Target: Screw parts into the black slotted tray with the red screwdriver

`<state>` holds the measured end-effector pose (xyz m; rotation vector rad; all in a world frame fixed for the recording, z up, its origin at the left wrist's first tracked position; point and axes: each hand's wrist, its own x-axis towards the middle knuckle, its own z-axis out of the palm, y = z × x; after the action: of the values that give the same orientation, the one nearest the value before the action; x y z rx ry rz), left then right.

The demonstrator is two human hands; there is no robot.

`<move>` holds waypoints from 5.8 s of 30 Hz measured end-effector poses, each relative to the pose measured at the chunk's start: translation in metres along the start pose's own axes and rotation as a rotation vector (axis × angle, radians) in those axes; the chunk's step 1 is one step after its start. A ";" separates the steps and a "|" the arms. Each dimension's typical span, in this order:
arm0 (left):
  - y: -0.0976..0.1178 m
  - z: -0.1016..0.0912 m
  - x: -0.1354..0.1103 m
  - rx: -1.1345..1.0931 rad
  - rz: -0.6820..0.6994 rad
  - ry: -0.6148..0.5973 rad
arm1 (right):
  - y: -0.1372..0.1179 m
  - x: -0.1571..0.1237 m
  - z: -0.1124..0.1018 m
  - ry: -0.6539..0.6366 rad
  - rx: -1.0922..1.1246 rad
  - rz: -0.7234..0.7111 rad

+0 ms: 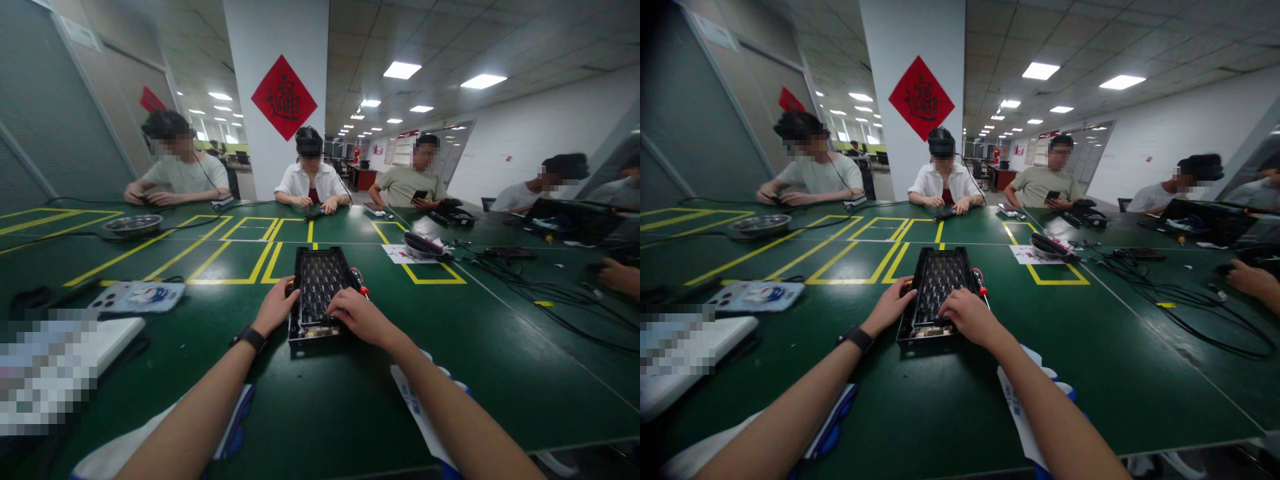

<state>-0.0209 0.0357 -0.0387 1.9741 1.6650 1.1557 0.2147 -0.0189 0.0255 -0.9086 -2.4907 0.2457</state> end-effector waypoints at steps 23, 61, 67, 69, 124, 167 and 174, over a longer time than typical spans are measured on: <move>-0.002 0.001 0.000 0.014 0.008 -0.004 | 0.002 0.002 0.001 -0.089 -0.056 -0.028; -0.001 0.001 0.000 0.002 0.017 -0.002 | 0.002 0.004 0.002 -0.098 -0.119 -0.045; 0.001 -0.001 -0.001 -0.008 0.005 -0.008 | 0.005 0.004 0.004 -0.099 -0.105 -0.044; 0.002 -0.001 -0.001 -0.015 0.005 -0.010 | 0.005 0.004 0.002 -0.093 -0.098 -0.053; 0.098 -0.005 -0.014 -0.228 0.367 -0.317 | 0.002 0.029 0.009 0.576 1.415 0.261; 0.091 0.000 -0.031 -0.352 0.228 -0.356 | -0.003 0.012 0.017 0.555 1.057 0.300; 0.091 -0.003 -0.031 -0.318 0.338 -0.360 | -0.002 0.011 0.016 0.453 1.084 0.254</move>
<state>0.0385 -0.0185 0.0138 2.1411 0.9345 1.0149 0.1979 -0.0134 0.0166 -0.6639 -1.4533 1.1733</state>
